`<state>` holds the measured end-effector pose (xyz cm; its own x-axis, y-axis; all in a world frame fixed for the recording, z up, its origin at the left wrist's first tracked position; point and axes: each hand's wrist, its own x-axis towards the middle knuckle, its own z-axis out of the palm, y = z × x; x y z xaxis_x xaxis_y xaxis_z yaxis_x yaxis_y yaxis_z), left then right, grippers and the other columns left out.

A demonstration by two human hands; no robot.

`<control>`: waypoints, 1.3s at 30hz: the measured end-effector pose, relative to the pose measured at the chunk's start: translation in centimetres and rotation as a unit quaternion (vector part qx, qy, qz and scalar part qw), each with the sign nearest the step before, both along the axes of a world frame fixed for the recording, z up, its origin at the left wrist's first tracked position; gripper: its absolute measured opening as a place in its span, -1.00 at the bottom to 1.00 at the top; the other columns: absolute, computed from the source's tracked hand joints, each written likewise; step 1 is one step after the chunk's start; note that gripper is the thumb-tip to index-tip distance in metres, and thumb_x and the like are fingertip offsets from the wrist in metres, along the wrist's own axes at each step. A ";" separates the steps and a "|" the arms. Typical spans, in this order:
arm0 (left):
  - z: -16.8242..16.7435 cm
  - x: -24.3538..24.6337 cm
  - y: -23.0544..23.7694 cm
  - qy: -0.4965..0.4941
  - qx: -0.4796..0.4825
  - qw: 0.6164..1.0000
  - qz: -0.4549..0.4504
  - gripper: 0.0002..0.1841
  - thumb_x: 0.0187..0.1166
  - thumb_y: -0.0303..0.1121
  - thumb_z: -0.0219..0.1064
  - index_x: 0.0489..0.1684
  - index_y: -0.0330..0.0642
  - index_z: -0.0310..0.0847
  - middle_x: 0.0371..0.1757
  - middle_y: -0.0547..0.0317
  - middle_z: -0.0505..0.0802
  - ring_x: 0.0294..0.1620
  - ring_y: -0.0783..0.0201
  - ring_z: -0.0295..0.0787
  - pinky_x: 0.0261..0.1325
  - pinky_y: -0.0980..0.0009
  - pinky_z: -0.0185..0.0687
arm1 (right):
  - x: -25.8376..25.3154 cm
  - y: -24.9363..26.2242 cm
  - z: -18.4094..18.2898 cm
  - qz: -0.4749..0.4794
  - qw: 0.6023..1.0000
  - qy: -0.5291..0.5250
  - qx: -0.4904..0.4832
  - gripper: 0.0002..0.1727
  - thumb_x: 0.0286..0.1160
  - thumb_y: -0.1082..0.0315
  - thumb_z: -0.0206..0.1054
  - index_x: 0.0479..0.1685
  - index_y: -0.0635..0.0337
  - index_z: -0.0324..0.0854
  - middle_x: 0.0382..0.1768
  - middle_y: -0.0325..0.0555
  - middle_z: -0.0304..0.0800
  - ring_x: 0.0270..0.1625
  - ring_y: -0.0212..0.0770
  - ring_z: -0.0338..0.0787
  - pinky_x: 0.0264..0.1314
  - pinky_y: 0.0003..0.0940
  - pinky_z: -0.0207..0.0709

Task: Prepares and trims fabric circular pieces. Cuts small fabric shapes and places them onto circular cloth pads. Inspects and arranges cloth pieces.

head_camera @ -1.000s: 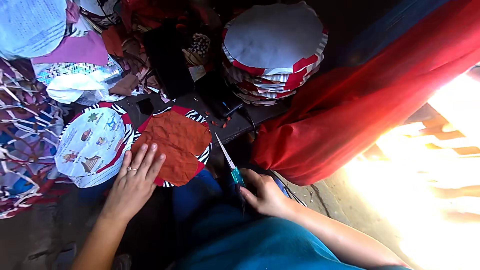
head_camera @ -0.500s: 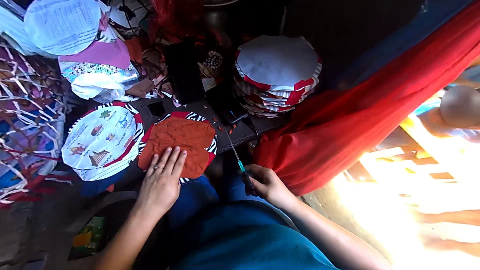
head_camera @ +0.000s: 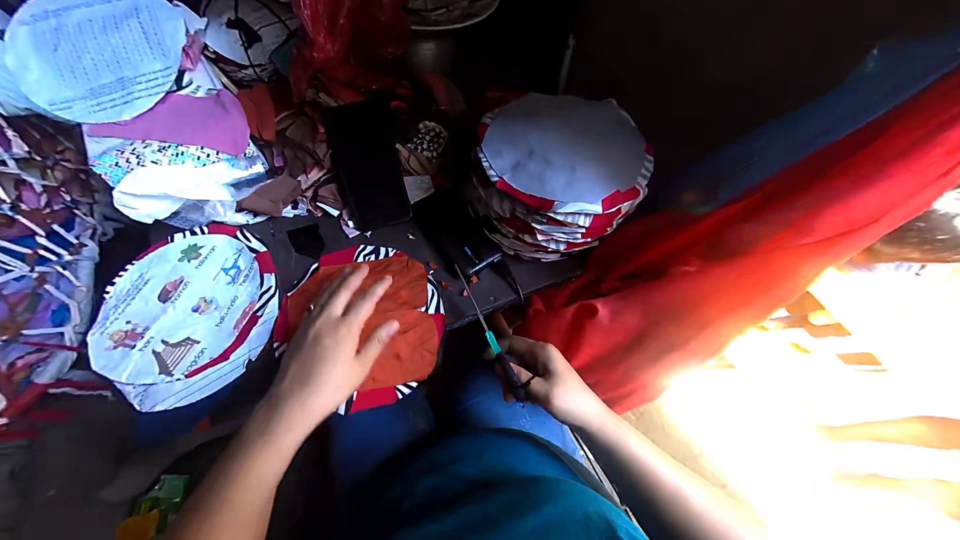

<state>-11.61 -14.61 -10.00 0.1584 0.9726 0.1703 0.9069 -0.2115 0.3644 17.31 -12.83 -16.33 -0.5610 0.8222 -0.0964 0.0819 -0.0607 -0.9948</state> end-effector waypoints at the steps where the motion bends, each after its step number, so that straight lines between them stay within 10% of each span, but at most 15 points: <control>1: 0.2 -0.6 1.7 -0.013 0.007 1.000 -0.005 -0.55 0.73 -0.19 0.21 0.49 -0.21 0.62 0.64 -0.29 0.52 0.66 -0.33 0.39 0.58 -0.37 0.28 | -0.1 -0.2 -0.2 0.001 1.000 0.003 0.008 -0.69 0.55 0.32 0.17 0.13 0.32 0.60 -0.50 -0.51 0.64 -0.53 -0.68 0.60 -0.44 -0.71 0.52; 6: -0.2 -0.7 7.5 -0.014 0.011 0.999 -0.040 -0.67 0.72 -0.46 0.18 0.32 -0.15 0.75 0.54 -0.23 0.62 0.54 -0.28 0.53 0.51 -0.29 0.38 | -0.9 -1.0 -1.0 0.016 0.994 -0.020 0.102 -0.60 0.53 0.33 0.23 0.22 0.44 0.61 -0.43 -0.20 0.76 -0.48 -0.53 0.68 -0.38 -0.58 0.61; 18: -2.0 -0.5 9.4 -0.012 0.016 0.994 -0.105 -0.82 0.61 -0.39 0.27 -0.18 -0.24 0.81 0.43 -0.14 0.72 0.49 -0.15 0.60 0.49 -0.17 0.45 | -1.4 0.2 -1.7 0.024 0.977 -0.073 0.199 -0.53 0.54 0.17 0.27 0.21 0.40 0.66 -0.48 -0.09 0.77 -0.48 -0.36 0.69 -0.36 -0.44 0.60; 26: -1.7 -1.1 9.2 0.009 0.004 0.997 -0.078 -0.65 0.58 -0.37 0.16 0.19 -0.21 0.78 0.51 -0.15 0.66 0.53 -0.20 0.54 0.50 -0.17 0.42 | -1.7 0.5 -2.2 0.021 0.974 -0.078 0.211 -0.52 0.55 0.13 0.27 0.19 0.40 0.67 -0.48 -0.11 0.76 -0.48 -0.37 0.67 -0.35 -0.46 0.59; 39: -1.6 -1.0 9.1 -0.006 0.025 0.993 -0.112 -0.69 0.65 -0.38 0.15 0.07 -0.09 0.87 0.47 -0.12 0.71 0.60 -0.20 0.48 0.58 -0.22 0.30 | -1.2 0.6 -0.5 0.034 0.979 -0.116 0.164 -0.56 0.55 0.11 0.22 0.14 0.31 0.66 -0.45 -0.18 0.77 -0.44 -0.43 0.70 -0.33 -0.47 0.59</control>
